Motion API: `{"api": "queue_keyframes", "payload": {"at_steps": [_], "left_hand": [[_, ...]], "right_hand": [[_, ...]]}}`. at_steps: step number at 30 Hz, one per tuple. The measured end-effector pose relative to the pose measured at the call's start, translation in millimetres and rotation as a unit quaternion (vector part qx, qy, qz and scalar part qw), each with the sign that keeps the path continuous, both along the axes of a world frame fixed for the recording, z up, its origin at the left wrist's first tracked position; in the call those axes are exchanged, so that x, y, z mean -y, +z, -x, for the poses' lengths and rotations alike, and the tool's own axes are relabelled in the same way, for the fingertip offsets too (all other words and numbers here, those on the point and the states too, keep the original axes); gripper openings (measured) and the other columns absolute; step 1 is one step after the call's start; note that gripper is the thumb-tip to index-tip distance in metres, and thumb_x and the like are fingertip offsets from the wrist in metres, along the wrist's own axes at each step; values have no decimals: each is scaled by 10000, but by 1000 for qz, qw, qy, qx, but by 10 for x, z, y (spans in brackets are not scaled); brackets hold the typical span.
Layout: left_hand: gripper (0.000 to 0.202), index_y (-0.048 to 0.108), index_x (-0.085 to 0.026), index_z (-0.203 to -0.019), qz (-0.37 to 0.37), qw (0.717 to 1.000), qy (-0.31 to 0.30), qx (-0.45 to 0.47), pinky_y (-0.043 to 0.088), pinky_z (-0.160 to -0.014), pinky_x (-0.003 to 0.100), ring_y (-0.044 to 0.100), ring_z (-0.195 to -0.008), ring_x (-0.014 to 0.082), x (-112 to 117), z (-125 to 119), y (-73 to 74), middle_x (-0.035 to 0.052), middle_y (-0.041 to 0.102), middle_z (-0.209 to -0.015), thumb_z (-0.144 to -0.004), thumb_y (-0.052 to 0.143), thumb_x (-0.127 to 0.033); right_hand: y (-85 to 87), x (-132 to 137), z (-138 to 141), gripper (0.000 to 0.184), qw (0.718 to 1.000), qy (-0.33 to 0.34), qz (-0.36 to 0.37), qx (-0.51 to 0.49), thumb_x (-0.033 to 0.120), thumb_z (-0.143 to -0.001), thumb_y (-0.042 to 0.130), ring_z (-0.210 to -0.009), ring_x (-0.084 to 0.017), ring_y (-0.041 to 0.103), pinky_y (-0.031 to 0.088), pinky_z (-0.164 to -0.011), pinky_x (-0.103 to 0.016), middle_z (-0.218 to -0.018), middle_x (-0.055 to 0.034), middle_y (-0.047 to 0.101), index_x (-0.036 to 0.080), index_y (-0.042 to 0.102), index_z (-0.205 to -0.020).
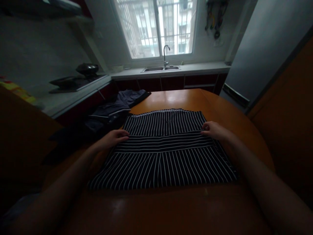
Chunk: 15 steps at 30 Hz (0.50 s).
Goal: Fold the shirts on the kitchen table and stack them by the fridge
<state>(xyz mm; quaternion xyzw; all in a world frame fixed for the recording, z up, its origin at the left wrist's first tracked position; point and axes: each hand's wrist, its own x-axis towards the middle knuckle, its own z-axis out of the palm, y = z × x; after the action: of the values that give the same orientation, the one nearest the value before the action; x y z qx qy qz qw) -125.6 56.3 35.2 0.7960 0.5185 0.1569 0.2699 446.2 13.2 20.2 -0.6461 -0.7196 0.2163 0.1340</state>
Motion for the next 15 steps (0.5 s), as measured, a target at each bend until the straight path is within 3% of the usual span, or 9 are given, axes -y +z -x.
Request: {"api": "queue_keyframes", "payload": {"at_steps": [4, 10, 15], "left_hand": [[424, 745, -183, -882, 22, 1000, -5, 10, 498, -683, 282, 653, -733, 206, 69, -74, 54, 23, 711, -769, -772, 684, -587], [463, 735, -161, -865, -60, 993, 59, 77, 487, -720, 297, 656, -775, 220, 110, -119, 174, 48, 733, -818, -777, 664, -610], [470, 708, -172, -841, -98, 990, 78, 63, 490, -742, 322, 656, -782, 231, 61, -179, -11, 59, 731, -818, -770, 638, -631]], "right_hand": [[62, 43, 77, 241, 997, 0, 24, -67, 377, -731, 759, -740, -208, 675, 513, -661, -294, -792, -58, 728, 182, 740, -871], [216, 88, 36, 232, 980, -68, -26, -185, 389, -704, 738, -653, -178, 624, 473, -591, -277, -718, -43, 705, 177, 725, -797], [108, 41, 109, 152, 978, -88, -59, -181, 298, -704, 727, -651, -171, 632, 484, -603, -266, -695, -37, 708, 162, 730, -771]]}}
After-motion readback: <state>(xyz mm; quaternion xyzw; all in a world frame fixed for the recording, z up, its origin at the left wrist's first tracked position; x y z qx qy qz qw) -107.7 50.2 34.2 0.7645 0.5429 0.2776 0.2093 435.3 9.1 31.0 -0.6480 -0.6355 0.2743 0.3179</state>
